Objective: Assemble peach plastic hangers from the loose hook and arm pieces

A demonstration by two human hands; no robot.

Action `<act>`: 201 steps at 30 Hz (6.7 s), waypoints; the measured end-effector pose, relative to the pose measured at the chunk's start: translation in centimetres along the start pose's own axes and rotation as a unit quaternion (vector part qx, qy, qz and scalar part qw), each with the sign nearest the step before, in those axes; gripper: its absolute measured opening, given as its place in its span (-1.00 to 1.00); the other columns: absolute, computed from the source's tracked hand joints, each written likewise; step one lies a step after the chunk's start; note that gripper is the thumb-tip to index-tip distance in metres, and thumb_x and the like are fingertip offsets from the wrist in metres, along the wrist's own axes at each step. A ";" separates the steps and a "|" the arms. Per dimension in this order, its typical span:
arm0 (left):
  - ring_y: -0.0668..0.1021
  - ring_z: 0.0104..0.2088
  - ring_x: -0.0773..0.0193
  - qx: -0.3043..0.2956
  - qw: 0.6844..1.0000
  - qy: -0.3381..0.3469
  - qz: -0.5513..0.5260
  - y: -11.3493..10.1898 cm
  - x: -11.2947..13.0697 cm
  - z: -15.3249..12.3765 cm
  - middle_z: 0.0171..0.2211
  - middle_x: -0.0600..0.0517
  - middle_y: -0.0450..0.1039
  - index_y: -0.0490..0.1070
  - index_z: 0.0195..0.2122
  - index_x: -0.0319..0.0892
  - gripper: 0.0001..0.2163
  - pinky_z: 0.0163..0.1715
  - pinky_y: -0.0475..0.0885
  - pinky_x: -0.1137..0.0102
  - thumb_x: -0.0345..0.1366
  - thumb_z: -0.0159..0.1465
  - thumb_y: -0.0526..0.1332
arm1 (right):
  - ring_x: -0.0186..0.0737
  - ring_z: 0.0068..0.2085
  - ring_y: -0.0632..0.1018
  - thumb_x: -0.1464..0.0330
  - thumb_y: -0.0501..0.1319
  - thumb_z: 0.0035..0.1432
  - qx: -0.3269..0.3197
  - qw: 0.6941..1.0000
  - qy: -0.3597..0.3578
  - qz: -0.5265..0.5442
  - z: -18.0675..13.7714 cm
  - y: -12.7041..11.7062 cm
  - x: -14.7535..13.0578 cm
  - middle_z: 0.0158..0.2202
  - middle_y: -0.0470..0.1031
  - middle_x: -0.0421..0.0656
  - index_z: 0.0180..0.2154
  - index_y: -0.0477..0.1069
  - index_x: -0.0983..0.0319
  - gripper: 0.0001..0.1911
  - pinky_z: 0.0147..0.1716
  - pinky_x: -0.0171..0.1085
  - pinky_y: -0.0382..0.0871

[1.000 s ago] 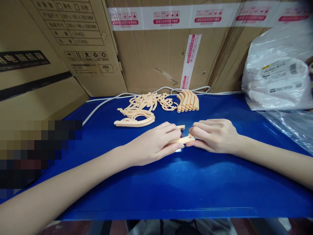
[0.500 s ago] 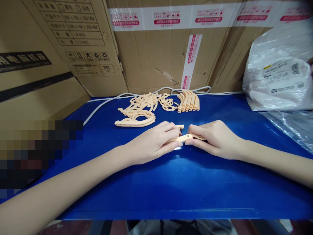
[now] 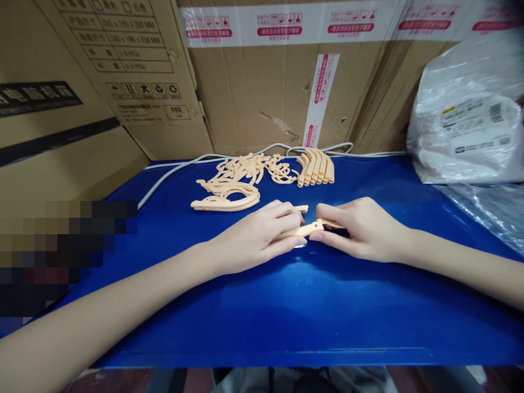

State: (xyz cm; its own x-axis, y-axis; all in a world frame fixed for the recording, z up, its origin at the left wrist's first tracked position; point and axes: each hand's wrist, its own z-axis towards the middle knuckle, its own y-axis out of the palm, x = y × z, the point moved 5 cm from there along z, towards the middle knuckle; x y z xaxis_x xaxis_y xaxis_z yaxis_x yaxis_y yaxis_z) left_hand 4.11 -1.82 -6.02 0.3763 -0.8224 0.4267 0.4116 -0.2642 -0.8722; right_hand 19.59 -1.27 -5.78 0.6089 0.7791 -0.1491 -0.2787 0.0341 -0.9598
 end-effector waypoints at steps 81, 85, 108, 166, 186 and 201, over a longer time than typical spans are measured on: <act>0.35 -0.13 0.22 -0.053 0.998 0.035 0.015 0.4 1.5 -0.1 -0.12 -0.04 0.35 0.31 -0.31 -0.19 -0.78 -0.09 0.25 0.35 -0.25 0.41 -0.03 | -0.30 -0.43 0.22 0.21 0.10 0.21 0.082 0.986 -0.141 0.036 0.0 -0.3 -1.8 -0.51 0.21 -0.23 -0.53 0.22 0.22 -0.69 -0.37 -0.23 0.03; 0.36 -0.11 0.22 -0.049 0.998 0.033 0.017 0.4 1.3 -0.1 -0.10 -0.04 0.36 0.36 -0.26 -0.19 -0.78 -0.07 0.25 0.35 -0.23 0.40 -0.02 | -0.29 -0.38 0.24 0.24 0.07 0.24 0.059 0.987 -0.122 0.091 0.2 0.0 -1.6 -0.45 0.26 -0.20 -0.53 0.22 0.24 -0.67 -0.31 -0.21 0.07; 0.37 -0.13 0.20 0.004 0.997 0.011 0.081 0.3 0.2 0.0 -0.11 -0.03 0.37 0.23 -0.42 -0.17 -0.73 -0.13 0.26 0.31 -0.18 0.39 0.00 | -0.17 -0.19 0.42 0.19 -0.07 0.34 0.047 0.988 -0.126 -0.070 0.2 0.6 -0.9 -0.25 0.48 -0.02 -0.24 0.39 0.28 -0.63 -0.22 -0.21 0.34; 0.40 -0.11 0.16 0.022 0.991 -0.083 0.098 0.0 -1.0 0.1 -0.13 -0.09 0.39 0.32 -0.19 -0.22 -0.87 -0.09 0.30 0.26 -0.34 0.37 0.01 | -0.14 -0.17 0.40 0.41 0.12 0.04 -0.023 0.986 -0.162 0.035 -0.3 1.2 -2.5 -0.11 0.40 0.00 -0.09 0.35 0.33 -0.66 -0.13 -0.18 0.33; 0.39 -0.03 0.12 -0.001 0.994 -0.011 0.113 0.2 -0.2 0.1 -0.16 -0.09 0.39 0.31 -0.22 -0.20 -0.83 -0.05 0.31 0.25 -0.34 0.37 -0.05 | -0.14 -0.19 0.40 0.48 0.10 0.00 -0.007 0.986 -0.165 0.031 -0.1 1.2 -2.4 -0.17 0.39 -0.03 -0.09 0.34 0.30 -0.63 -0.17 -0.17 0.34; 0.38 -0.02 0.11 -0.009 0.994 -0.017 0.109 0.2 0.0 0.2 -0.14 -0.09 0.39 0.31 -0.18 -0.20 -0.81 -0.03 0.29 0.23 -0.31 0.39 -0.06 | -0.17 -0.19 0.41 0.43 0.09 0.12 -0.008 0.985 -0.165 0.038 -0.2 1.1 -2.4 -0.18 0.40 -0.04 -0.12 0.33 0.28 -0.75 -0.18 -0.19 0.33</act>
State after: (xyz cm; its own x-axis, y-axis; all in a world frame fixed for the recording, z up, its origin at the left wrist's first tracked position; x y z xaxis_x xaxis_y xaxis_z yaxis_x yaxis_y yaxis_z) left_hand 4.36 -1.75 -6.19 0.4837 -0.8432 0.2345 0.3023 -0.0905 -0.9489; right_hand 18.00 -3.22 -6.58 0.3109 0.9405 -0.1371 -0.3007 -0.0395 -0.9529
